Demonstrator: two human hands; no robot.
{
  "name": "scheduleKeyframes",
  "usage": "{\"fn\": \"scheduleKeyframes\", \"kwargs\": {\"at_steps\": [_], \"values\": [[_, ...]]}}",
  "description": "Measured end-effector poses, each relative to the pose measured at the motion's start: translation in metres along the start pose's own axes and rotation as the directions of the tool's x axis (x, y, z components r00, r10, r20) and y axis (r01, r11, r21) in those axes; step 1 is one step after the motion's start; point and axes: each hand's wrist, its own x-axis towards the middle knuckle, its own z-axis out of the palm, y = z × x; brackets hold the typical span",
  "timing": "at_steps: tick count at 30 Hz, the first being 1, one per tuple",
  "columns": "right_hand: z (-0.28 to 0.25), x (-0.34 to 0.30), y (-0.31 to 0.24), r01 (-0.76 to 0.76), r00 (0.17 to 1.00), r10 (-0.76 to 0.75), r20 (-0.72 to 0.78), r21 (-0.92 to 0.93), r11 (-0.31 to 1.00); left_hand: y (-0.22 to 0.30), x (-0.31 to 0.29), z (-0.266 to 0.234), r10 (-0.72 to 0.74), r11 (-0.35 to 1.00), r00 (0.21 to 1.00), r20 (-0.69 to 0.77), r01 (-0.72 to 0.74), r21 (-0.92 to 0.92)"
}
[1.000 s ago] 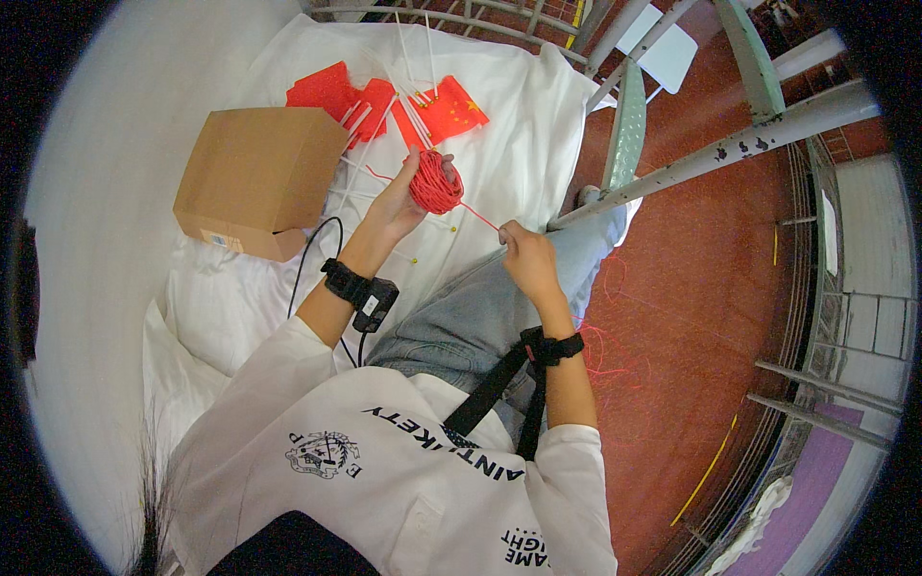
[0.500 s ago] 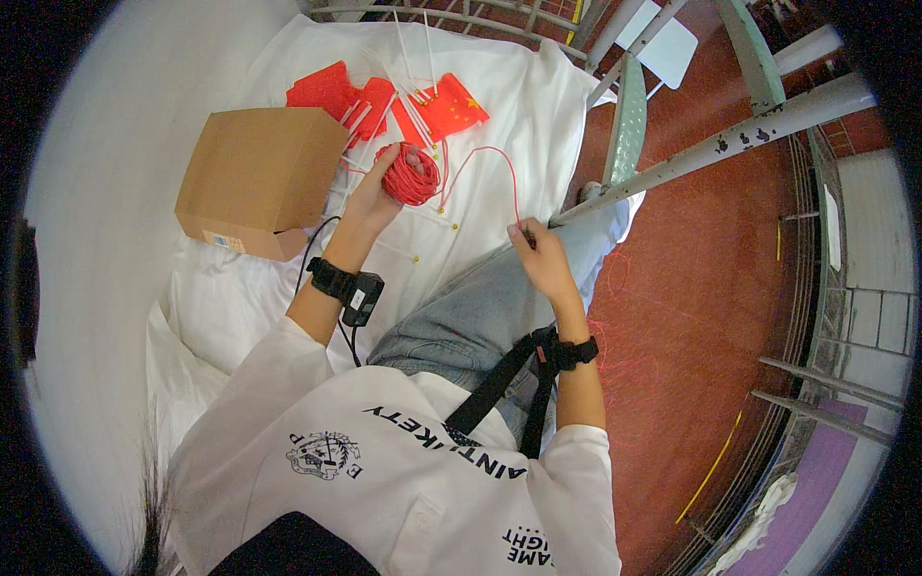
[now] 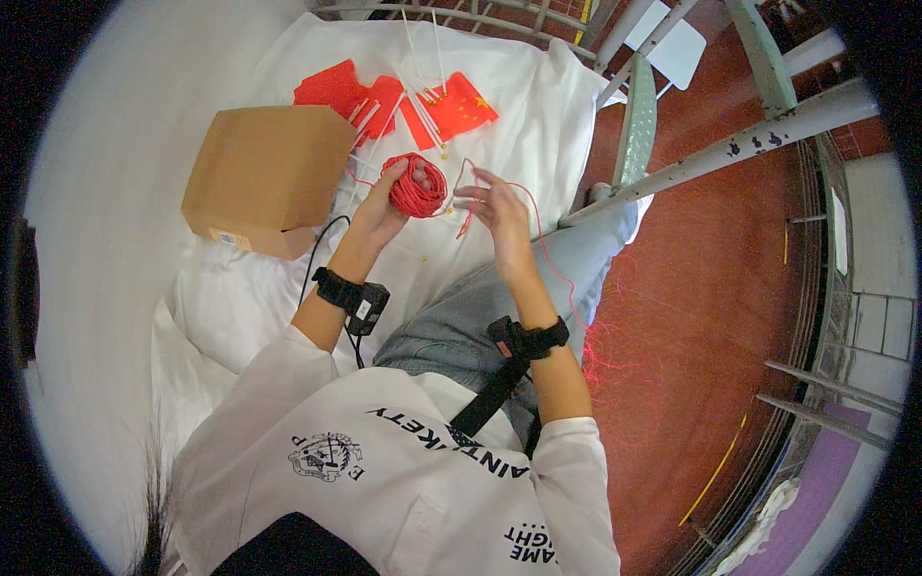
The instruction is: The person winds red yarn by hand into a ball while sitting on a bed.
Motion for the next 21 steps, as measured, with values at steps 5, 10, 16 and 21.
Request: {"fn": "scheduleKeyframes", "kwargs": {"at_steps": [5, 10, 16, 21], "values": [[-0.001, -0.006, -0.001, -0.073, 0.997, 0.079, -0.004, -0.450, 0.890, 0.000, -0.001, -0.009, 0.004, 0.998, 0.998, -0.056, -0.008, -0.065], [-0.036, 0.006, 0.008, -0.214, 0.977, 0.186, -0.106, -0.404, 0.889, 0.009, -0.004, 0.003, -0.029, 0.979, 0.997, -0.073, 0.014, -0.203], [-0.054, 0.019, -0.009, -0.359, 0.933, 0.352, -0.069, -0.192, 0.913, 0.014, -0.014, -0.004, -0.174, 0.984, 0.960, 0.219, 0.163, 0.069], [-0.041, 0.024, -0.020, -0.281, 0.960, 0.277, -0.052, -0.220, 0.934, 0.009, -0.016, 0.007, -0.297, 0.902, 0.935, 0.195, 0.208, 0.378]]}}
